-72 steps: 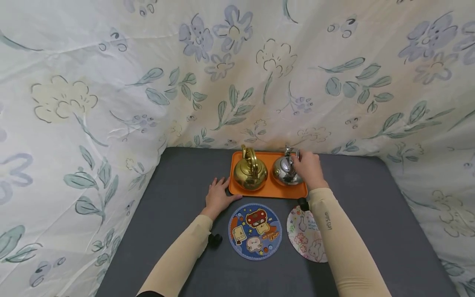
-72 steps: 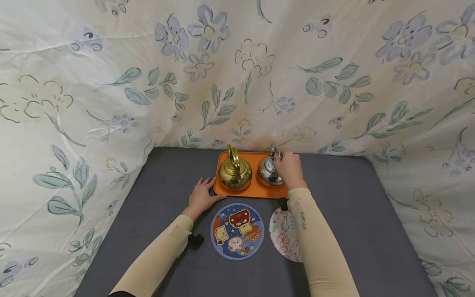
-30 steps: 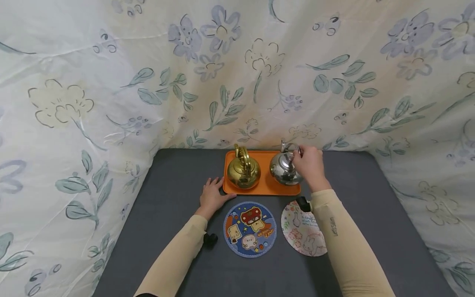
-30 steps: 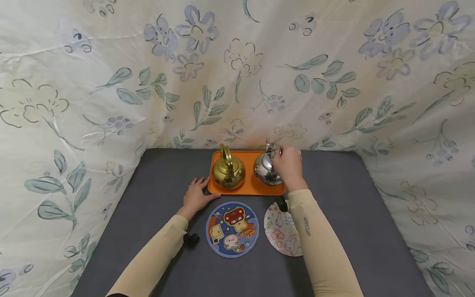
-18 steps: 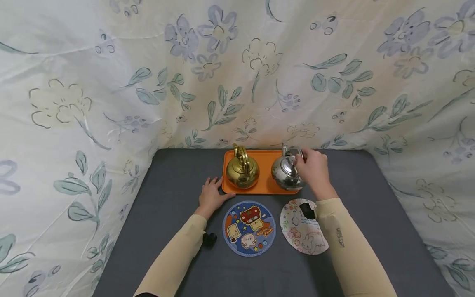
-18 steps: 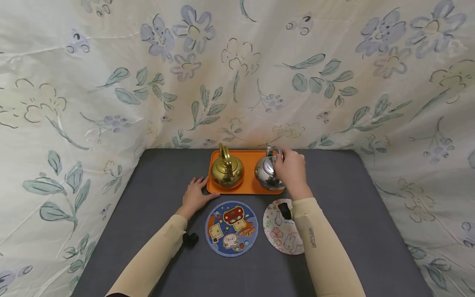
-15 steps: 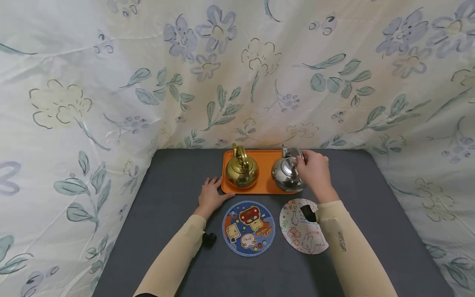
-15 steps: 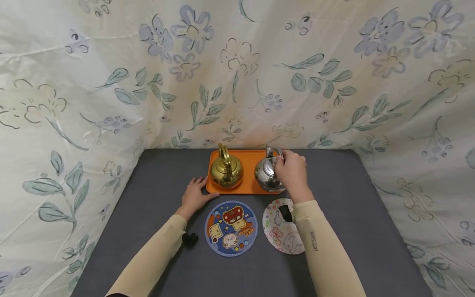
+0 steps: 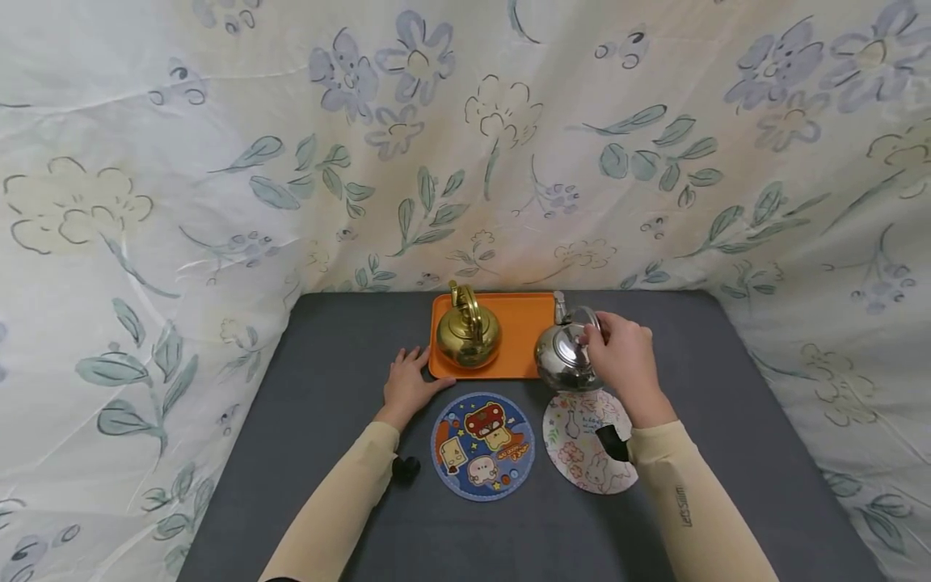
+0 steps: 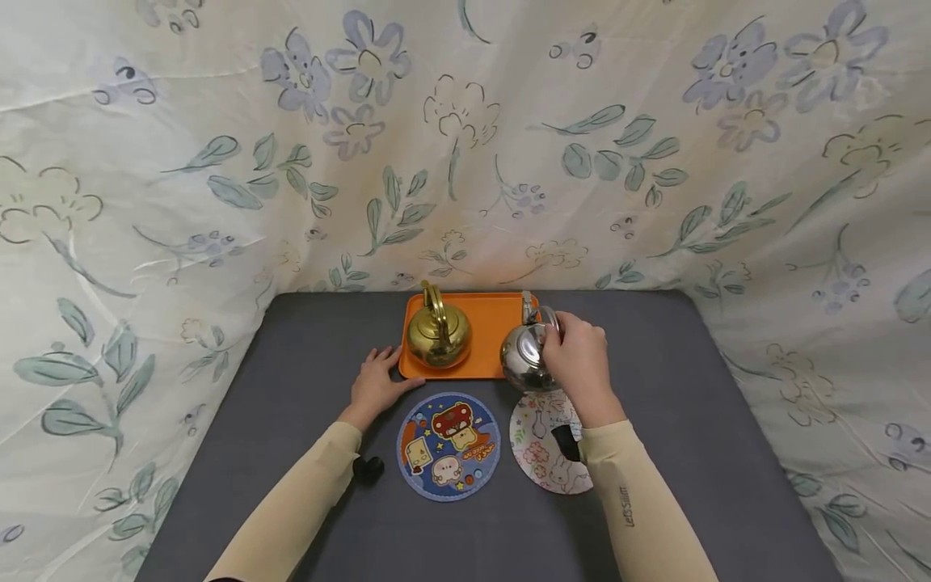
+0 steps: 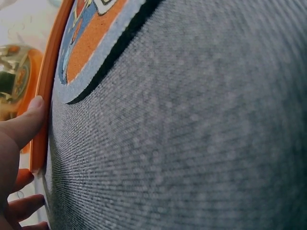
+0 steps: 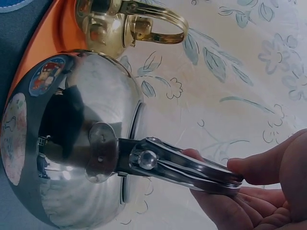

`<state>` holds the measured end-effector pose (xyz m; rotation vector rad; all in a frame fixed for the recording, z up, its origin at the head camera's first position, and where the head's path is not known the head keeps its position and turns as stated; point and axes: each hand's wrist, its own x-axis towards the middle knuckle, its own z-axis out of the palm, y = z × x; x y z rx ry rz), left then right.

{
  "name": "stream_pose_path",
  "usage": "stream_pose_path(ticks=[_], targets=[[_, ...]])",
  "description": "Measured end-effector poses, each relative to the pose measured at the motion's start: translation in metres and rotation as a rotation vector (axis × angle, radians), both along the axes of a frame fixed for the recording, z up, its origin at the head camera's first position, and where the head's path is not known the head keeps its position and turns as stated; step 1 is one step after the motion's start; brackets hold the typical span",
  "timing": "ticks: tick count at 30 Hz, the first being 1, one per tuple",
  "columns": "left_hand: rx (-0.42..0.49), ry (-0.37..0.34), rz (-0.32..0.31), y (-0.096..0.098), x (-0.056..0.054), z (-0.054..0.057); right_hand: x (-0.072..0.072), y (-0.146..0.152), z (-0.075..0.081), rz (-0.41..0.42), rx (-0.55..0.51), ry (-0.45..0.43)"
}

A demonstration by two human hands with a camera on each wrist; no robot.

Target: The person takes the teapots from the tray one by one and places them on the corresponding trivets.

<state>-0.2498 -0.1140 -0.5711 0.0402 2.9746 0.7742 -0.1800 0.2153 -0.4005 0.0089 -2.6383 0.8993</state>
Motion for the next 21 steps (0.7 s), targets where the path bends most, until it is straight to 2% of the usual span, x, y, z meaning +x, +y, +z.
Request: stream_pose_path(ticks=[8, 21], targets=[[0.002, -0.002, -0.005, -0.001, 0.001, 0.001, 0.024, 0.002, -0.006, 0.001, -0.001, 0.051], [0.016, 0.017, -0.02, 0.001, 0.005, 0.004, 0.054, 0.014, -0.014, -0.035, -0.01, 0.041]])
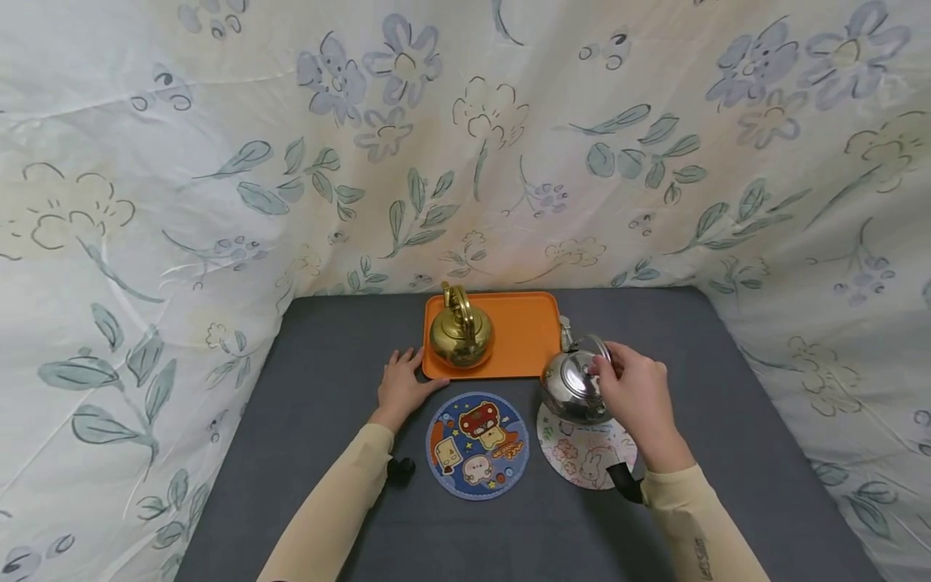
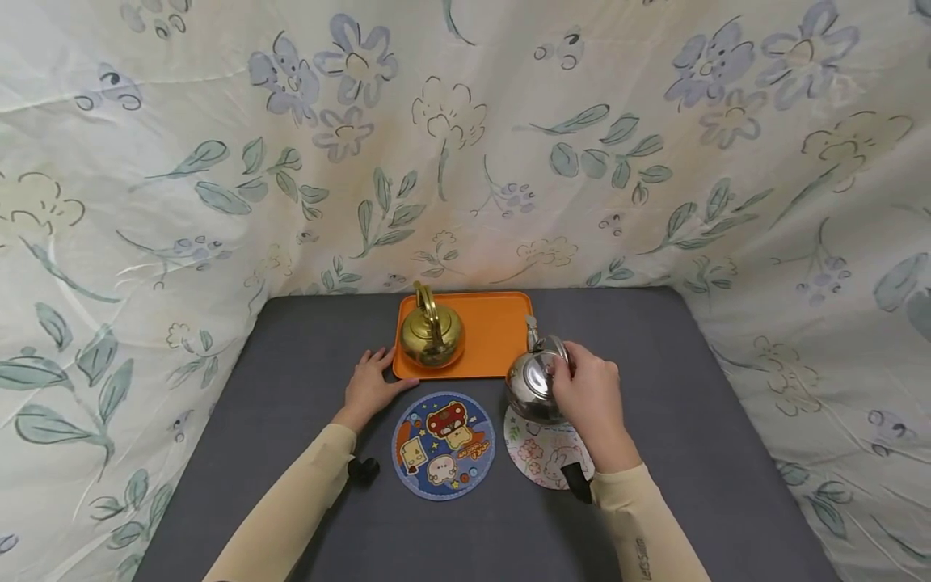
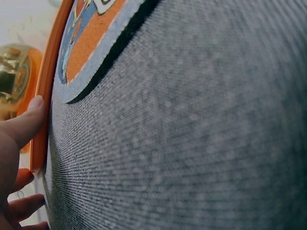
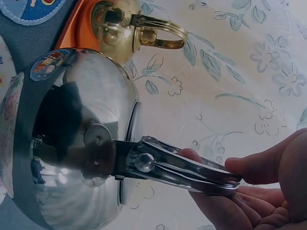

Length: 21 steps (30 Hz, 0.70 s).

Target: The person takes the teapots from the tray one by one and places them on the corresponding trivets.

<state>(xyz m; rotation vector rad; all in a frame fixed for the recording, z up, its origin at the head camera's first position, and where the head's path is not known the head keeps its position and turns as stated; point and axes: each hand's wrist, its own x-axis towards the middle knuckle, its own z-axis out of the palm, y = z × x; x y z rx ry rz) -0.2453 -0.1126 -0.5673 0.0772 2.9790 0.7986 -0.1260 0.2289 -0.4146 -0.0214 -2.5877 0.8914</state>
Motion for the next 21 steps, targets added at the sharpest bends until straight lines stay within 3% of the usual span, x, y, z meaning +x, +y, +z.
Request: stream_pose_path(ticks=[21], targets=[[0.006, -0.016, 0.016, 0.001, 0.0, 0.001, 0.027, 0.01, -0.019, -0.071, 0.016, -0.017]])
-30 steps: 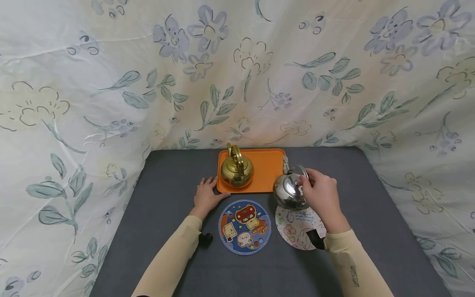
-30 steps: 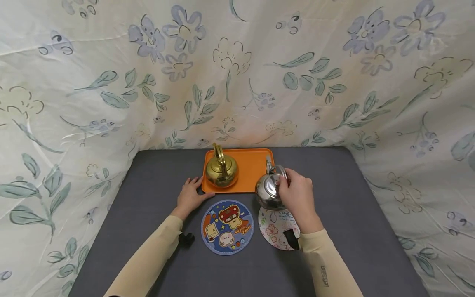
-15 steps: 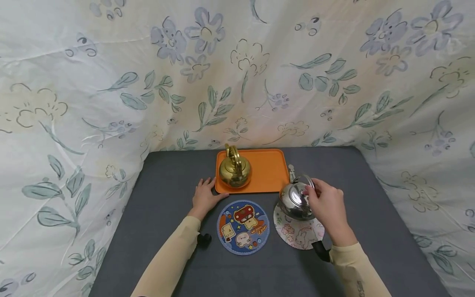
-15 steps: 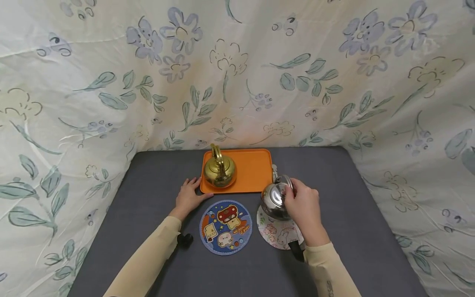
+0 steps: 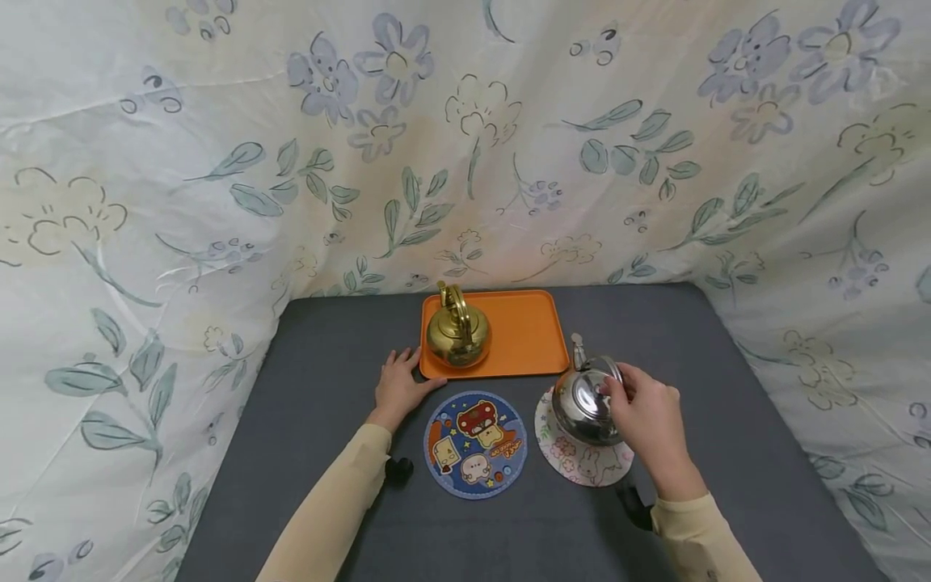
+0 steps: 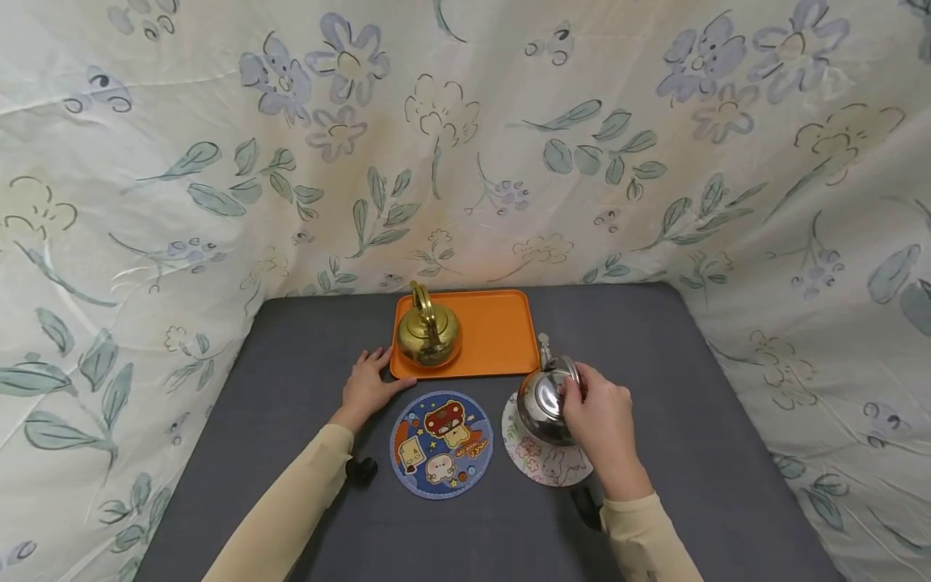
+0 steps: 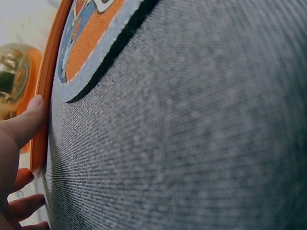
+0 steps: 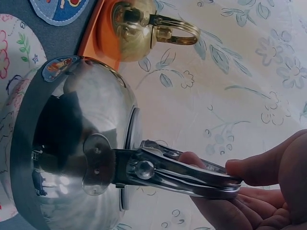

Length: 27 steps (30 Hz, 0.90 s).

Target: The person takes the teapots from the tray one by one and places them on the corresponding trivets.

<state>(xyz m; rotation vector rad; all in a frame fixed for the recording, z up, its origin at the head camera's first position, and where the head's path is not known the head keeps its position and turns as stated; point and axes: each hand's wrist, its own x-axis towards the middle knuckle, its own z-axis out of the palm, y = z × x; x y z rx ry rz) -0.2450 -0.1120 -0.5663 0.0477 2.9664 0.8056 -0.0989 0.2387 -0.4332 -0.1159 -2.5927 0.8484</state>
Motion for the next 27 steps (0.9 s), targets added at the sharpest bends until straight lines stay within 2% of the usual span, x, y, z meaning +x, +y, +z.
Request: stream_pose_path(ticks=[6, 27], targets=[[0.002, 0.004, 0.002, 0.001, 0.0, 0.002, 0.006, -0.001, -0.007, -0.007, 0.004, -0.012], [0.004, -0.014, -0.01, 0.0, -0.001, 0.003, 0.018, -0.006, -0.017, -0.013, 0.023, 0.039]])
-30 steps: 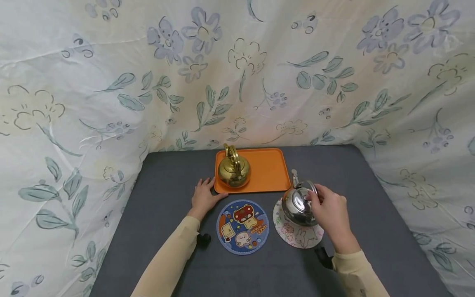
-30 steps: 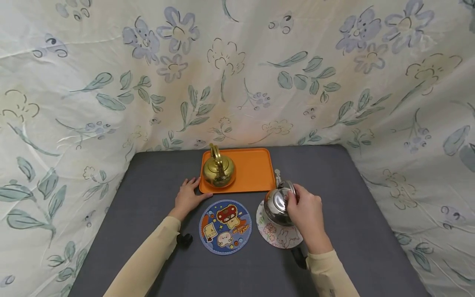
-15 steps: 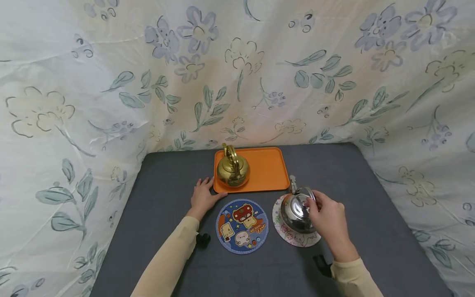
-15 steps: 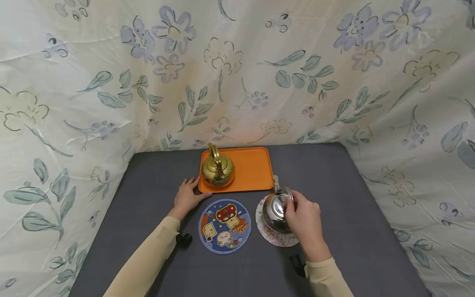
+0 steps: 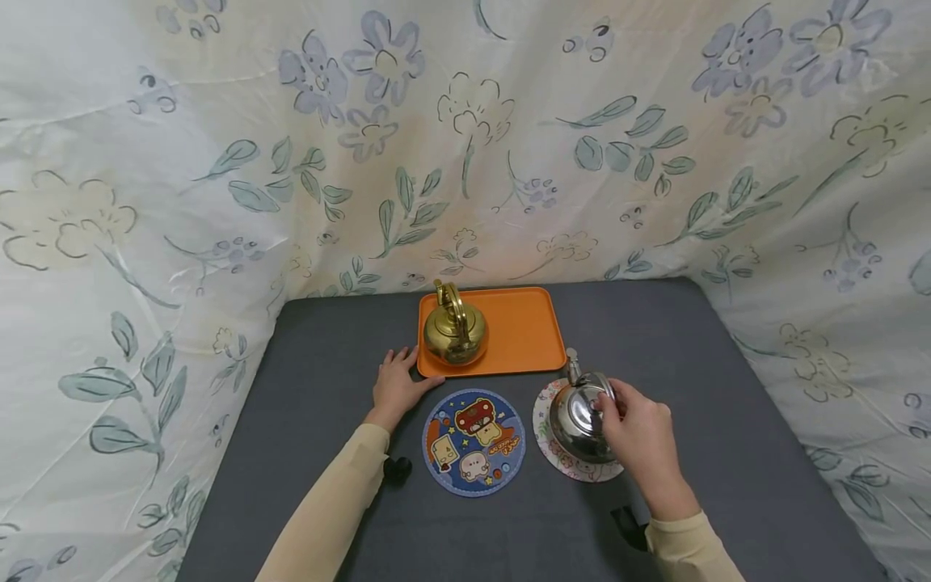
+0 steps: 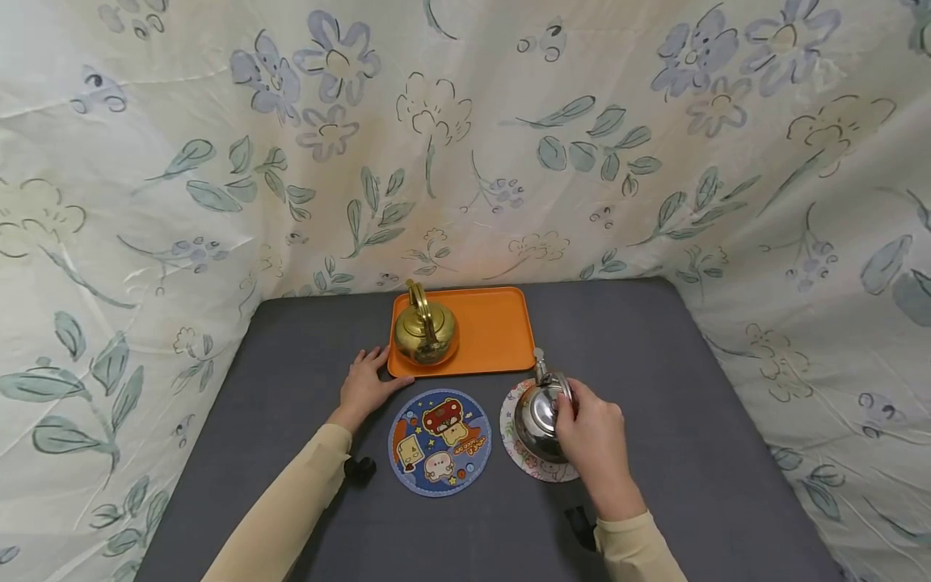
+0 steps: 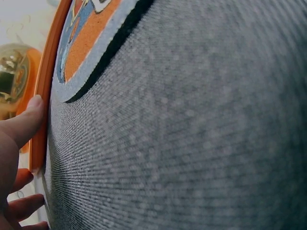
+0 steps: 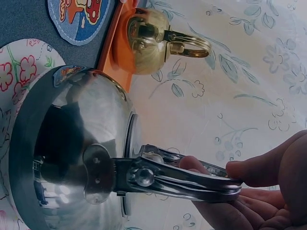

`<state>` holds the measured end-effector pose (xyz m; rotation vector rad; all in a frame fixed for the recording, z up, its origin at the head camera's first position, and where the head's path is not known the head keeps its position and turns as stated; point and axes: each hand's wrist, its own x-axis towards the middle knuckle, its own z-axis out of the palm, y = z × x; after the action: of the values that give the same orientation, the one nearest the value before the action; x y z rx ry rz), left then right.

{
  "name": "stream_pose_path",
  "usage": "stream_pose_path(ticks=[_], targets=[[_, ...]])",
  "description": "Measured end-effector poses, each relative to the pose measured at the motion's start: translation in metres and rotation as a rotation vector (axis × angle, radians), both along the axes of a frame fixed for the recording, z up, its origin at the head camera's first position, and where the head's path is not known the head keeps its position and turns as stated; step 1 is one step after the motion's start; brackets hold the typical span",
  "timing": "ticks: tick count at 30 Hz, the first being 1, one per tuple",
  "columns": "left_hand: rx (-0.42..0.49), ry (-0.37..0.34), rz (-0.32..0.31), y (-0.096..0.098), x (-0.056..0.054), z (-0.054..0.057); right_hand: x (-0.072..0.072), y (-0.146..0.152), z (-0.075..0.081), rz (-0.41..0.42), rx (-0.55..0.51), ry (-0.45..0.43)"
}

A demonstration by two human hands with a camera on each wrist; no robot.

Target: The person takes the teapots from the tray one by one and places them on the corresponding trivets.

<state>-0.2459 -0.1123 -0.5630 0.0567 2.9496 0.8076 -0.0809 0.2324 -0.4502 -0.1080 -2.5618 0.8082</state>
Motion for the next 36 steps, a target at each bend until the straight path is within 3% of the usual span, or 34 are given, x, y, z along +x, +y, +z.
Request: stream_pose_path(ticks=[10, 22, 28, 36], targets=[[-0.005, -0.006, 0.011, -0.001, -0.002, -0.003, 0.002, 0.002, -0.006, 0.0, 0.015, 0.037], [-0.001, 0.018, 0.0, -0.001, -0.001, -0.006, 0.003, 0.019, 0.001, 0.036, 0.017, -0.035], [-0.013, 0.03, -0.007, -0.003, -0.003, -0.007, -0.033, 0.054, -0.002, 0.036, 0.051, -0.036], [-0.005, 0.022, -0.008, -0.005, -0.001, -0.006, -0.1, 0.101, -0.025, 0.133, 0.137, -0.23]])
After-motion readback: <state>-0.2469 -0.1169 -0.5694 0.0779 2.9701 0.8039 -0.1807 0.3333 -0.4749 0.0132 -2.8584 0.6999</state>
